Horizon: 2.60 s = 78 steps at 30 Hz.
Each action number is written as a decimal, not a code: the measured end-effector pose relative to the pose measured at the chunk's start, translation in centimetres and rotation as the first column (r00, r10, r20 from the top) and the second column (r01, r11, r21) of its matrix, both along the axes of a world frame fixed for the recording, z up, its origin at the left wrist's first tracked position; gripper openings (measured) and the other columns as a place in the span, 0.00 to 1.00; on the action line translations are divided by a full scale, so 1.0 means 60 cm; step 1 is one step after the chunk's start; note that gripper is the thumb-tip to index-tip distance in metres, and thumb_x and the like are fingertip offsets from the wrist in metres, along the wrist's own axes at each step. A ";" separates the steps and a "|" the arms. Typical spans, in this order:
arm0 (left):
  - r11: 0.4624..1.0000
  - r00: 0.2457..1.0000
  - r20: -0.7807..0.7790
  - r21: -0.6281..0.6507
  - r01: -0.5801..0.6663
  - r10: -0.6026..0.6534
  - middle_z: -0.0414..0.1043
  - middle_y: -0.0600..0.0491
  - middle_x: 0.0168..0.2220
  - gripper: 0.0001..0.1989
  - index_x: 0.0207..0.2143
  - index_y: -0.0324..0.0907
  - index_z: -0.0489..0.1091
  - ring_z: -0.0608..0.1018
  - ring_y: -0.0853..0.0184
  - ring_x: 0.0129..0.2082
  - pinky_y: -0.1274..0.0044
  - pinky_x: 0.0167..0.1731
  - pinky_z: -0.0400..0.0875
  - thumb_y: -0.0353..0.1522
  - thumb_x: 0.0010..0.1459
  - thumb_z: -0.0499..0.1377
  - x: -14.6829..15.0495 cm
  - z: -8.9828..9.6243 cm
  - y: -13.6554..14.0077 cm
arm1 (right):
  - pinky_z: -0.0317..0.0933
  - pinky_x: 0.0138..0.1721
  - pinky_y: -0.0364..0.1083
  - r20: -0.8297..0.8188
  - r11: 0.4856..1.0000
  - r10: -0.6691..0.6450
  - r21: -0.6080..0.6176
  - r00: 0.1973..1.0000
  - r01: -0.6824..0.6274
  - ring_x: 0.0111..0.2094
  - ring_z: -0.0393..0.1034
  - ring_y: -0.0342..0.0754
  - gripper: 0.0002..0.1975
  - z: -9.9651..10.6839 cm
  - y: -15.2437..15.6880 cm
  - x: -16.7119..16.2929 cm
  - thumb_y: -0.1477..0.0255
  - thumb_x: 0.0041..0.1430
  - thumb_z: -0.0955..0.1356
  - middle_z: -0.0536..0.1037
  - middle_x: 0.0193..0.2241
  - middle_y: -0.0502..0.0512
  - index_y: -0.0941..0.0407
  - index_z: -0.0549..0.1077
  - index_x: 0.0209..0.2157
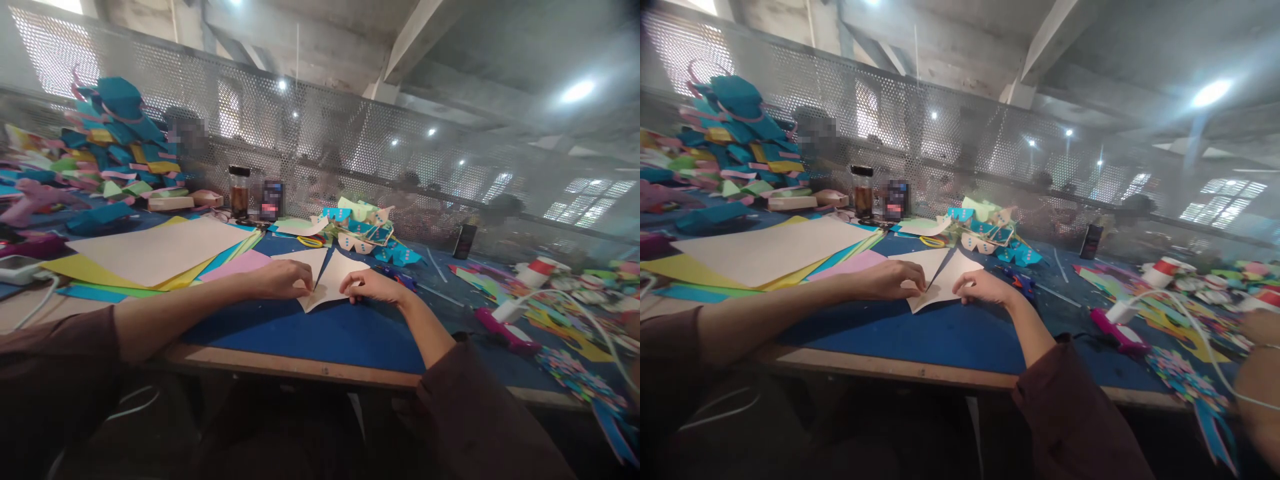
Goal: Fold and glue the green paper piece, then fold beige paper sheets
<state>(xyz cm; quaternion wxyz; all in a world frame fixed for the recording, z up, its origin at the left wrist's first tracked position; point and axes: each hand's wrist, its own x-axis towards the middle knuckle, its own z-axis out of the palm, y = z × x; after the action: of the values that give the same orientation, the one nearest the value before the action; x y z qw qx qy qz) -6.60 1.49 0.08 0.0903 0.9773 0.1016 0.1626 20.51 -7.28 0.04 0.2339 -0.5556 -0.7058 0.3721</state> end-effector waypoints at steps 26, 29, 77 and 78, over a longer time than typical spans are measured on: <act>0.996 1.000 0.002 -0.083 -0.014 0.014 0.77 0.52 0.38 0.05 0.34 0.42 0.77 0.79 0.66 0.39 0.79 0.42 0.68 0.32 0.59 0.60 0.003 0.007 -0.008 | 0.64 0.35 0.43 0.009 1.000 -0.017 0.022 1.000 0.017 0.31 0.74 0.45 0.11 -0.004 0.004 -0.005 0.69 0.55 0.71 0.80 0.28 0.54 0.59 0.77 0.38; 0.996 1.000 -0.002 -0.082 -0.017 0.017 0.77 0.52 0.38 0.05 0.34 0.42 0.77 0.79 0.66 0.39 0.79 0.42 0.68 0.31 0.58 0.61 0.003 0.006 -0.007 | 0.64 0.35 0.43 0.001 1.000 -0.020 0.012 1.000 0.020 0.31 0.74 0.45 0.11 -0.003 0.002 -0.005 0.68 0.55 0.71 0.80 0.28 0.54 0.59 0.77 0.38; 0.982 0.997 -0.068 -0.181 -0.053 0.041 0.76 0.53 0.41 0.06 0.35 0.43 0.76 0.77 0.64 0.41 0.77 0.45 0.67 0.32 0.53 0.62 -0.002 0.023 -0.020 | 0.66 0.37 0.46 -0.048 0.999 -0.003 0.040 0.999 0.005 0.30 0.72 0.45 0.12 -0.006 0.003 -0.011 0.68 0.54 0.72 0.79 0.31 0.55 0.59 0.77 0.39; 0.982 0.996 -0.069 -0.180 -0.059 0.047 0.76 0.53 0.41 0.06 0.35 0.43 0.76 0.77 0.64 0.41 0.77 0.45 0.67 0.33 0.53 0.62 -0.002 0.023 -0.020 | 0.66 0.37 0.46 -0.045 0.999 0.000 0.042 0.999 0.002 0.30 0.72 0.45 0.12 -0.006 0.003 -0.011 0.68 0.54 0.72 0.79 0.32 0.55 0.59 0.77 0.40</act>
<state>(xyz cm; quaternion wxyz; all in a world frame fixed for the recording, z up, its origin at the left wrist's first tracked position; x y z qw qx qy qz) -6.73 0.31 1.46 0.1716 0.9666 0.1451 0.1233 19.85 -7.08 -0.35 0.2616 -0.5425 -0.7075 0.3697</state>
